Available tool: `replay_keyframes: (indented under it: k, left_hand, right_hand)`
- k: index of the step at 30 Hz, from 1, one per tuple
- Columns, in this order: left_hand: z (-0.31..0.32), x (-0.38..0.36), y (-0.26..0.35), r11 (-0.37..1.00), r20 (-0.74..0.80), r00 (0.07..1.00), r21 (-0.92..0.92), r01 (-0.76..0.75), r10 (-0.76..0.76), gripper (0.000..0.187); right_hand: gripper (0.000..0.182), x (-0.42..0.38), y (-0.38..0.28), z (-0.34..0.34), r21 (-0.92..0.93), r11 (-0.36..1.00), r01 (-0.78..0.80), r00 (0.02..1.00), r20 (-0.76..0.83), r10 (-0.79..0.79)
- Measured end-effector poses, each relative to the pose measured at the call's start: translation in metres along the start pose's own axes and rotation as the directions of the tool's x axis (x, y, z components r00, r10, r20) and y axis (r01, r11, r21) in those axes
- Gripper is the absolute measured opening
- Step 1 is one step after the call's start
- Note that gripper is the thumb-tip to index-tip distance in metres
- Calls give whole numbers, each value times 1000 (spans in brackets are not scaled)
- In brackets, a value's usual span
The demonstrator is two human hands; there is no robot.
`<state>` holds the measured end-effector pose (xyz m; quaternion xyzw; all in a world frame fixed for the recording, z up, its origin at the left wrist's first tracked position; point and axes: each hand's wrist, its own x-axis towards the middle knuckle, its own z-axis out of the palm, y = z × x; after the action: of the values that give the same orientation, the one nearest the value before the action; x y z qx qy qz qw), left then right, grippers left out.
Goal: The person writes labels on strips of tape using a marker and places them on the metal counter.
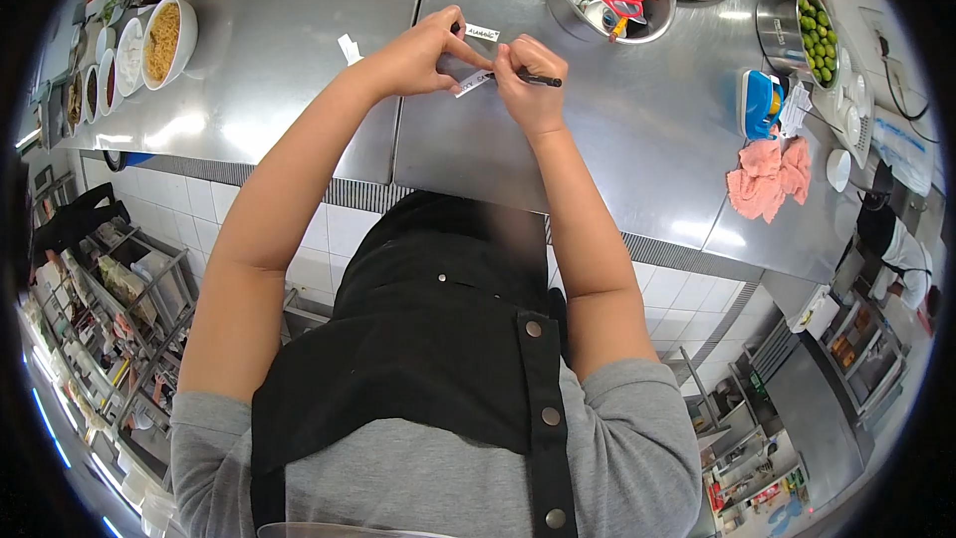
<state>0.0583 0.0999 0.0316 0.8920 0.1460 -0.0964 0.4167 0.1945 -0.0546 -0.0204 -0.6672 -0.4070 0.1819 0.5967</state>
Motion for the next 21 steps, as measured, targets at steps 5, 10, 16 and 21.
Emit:
replay_keyframes:
  k: [5,10,16,21]
  left_hand:
    - [3,0,-3,999,-55,998,-15,-39,38,55]
    - [1,0,0,1000,-31,999,-5,-14,14,59]
    - [3,-1,0,1000,-31,1000,-11,1,-2,63]
    - [7,-2,-6,998,-90,995,-32,-52,49,62]
  right_hand:
    - [35,2,-7,0,-79,996,46,999,24,-44]
    - [35,3,-9,-2,-132,984,124,992,-4,-125]
    - [36,-1,0,-1,-19,1000,14,999,-38,-15]
    - [36,0,-1,-1,-28,1000,10,999,-32,-10]
